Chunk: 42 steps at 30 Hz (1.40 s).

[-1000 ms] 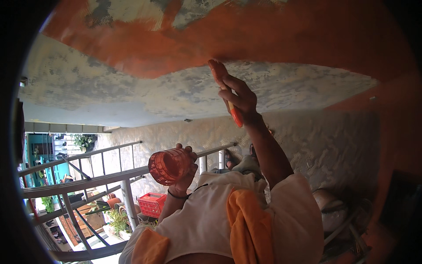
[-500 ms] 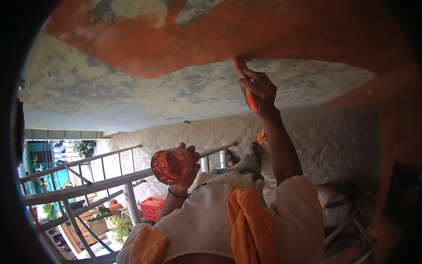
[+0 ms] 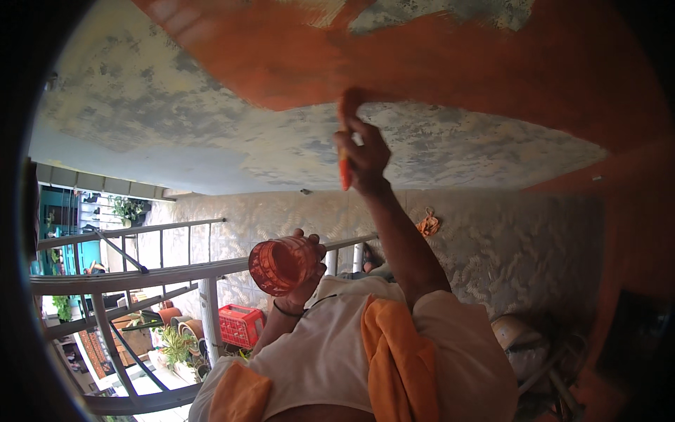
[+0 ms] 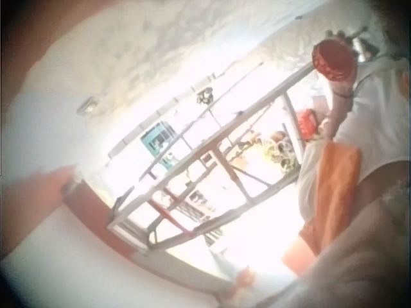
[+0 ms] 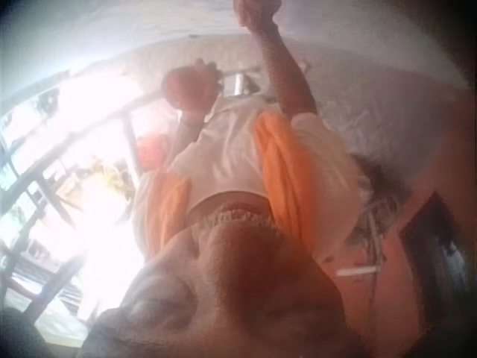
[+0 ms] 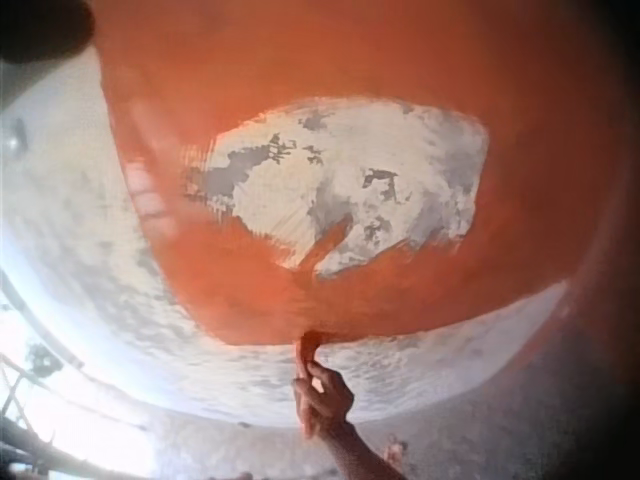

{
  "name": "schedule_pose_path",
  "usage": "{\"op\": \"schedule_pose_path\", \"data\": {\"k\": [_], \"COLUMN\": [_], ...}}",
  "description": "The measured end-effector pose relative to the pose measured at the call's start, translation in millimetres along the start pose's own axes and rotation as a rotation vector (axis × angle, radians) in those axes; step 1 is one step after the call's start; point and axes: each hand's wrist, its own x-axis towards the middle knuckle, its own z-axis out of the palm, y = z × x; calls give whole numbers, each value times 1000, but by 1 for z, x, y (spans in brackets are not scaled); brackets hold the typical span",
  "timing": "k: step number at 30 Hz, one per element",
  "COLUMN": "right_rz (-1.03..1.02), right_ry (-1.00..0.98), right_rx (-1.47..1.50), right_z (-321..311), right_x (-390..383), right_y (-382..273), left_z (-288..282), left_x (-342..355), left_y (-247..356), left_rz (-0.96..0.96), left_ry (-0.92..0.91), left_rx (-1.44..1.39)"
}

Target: The person paints a ceiling with orange paint using a brush and a small container. They repeatedly dip the brush into the container and apply paint to the ceiling surface while standing on a ladder.

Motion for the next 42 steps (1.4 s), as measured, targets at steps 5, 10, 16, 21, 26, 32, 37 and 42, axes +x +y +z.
{"op": "schedule_pose_path", "data": {"k": [5,10,16,21,26,32,37,42], "right_rz": [-86,45,318,866,1026,833,357,216], "right_ry": [-207,35,389,451,67,-111,-340,-590], "right_rx": [319,257,-117,356,812,965,740,655], "right_z": [53,-54,-179,-156,-133,-120,-128,-106], "right_x": [2,23,-2,21,18,39,33,39], "right_y": [-22,49,131,44,-47,-133,-152,-184], "left_z": [4,-15,-16,-11,-10,14,30,31], "left_x": [-16,-31,-31,-17,-4,17,26,26], "left_y": [12,25,33,39,43,38,36,37], "left_rz": [91,181,186,150,138,169,165,201], "left_ry": [-19,-63,27,28,84,260,235,228], "left_rx": [-12,-92,-84,-144,-136,29,81,88]}}
